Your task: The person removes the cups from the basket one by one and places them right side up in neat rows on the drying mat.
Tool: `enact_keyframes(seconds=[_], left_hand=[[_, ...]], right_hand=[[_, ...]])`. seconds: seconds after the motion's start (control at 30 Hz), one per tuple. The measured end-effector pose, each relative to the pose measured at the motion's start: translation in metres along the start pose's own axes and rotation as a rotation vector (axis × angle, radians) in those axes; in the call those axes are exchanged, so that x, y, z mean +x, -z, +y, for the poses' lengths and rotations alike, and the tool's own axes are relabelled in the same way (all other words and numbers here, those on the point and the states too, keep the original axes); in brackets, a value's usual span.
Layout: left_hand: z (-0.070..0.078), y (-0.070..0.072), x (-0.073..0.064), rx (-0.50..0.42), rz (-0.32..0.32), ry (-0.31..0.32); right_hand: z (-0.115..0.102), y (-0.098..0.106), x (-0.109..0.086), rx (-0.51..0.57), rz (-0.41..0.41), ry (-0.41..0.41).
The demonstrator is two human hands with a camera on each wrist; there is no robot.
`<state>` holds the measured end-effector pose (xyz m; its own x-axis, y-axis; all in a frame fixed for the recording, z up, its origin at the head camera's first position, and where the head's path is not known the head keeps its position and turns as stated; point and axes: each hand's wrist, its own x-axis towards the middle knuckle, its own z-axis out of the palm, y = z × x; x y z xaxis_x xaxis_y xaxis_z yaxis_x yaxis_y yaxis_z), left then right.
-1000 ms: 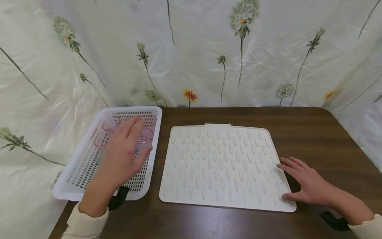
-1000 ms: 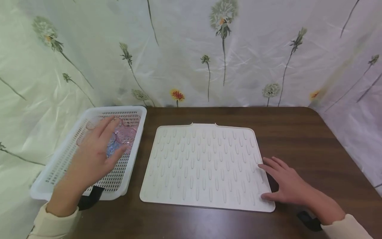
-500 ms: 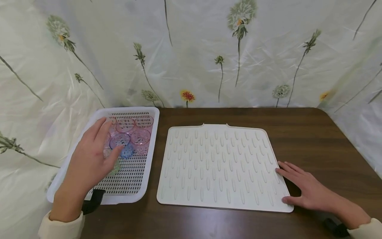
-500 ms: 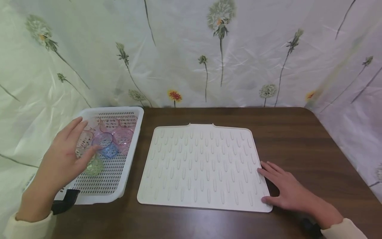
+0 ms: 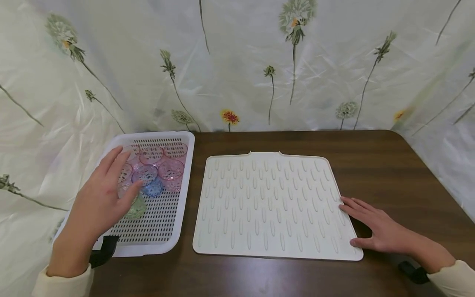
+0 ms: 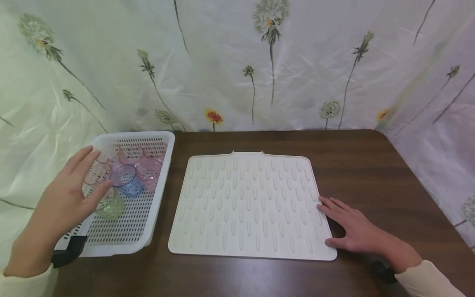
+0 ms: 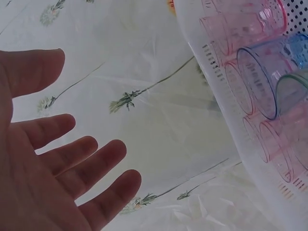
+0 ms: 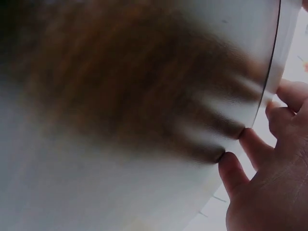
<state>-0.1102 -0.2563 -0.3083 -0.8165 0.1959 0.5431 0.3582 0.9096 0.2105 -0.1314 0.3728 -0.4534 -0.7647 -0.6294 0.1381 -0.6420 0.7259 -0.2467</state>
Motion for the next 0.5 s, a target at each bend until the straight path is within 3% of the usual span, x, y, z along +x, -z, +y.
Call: enact_keyframes(seconds=[0.13, 0.37, 0.5], left_hand=[[-0.006, 0.005, -0.004, 0.025, -0.019, 0.01], [-0.022, 0.007, 0.002, 0.094, -0.066, -0.086], [-0.038, 0.006, 0.005, 0.095, -0.114, -0.088]], right_hand=[[0.001, -0.003, 0.003, 0.043, -0.011, -0.004], [0.003, -0.007, -0.001, 0.036, 0.003, 0.01], [0.006, -0.009, -0.001, 0.007, 0.005, 0.021]])
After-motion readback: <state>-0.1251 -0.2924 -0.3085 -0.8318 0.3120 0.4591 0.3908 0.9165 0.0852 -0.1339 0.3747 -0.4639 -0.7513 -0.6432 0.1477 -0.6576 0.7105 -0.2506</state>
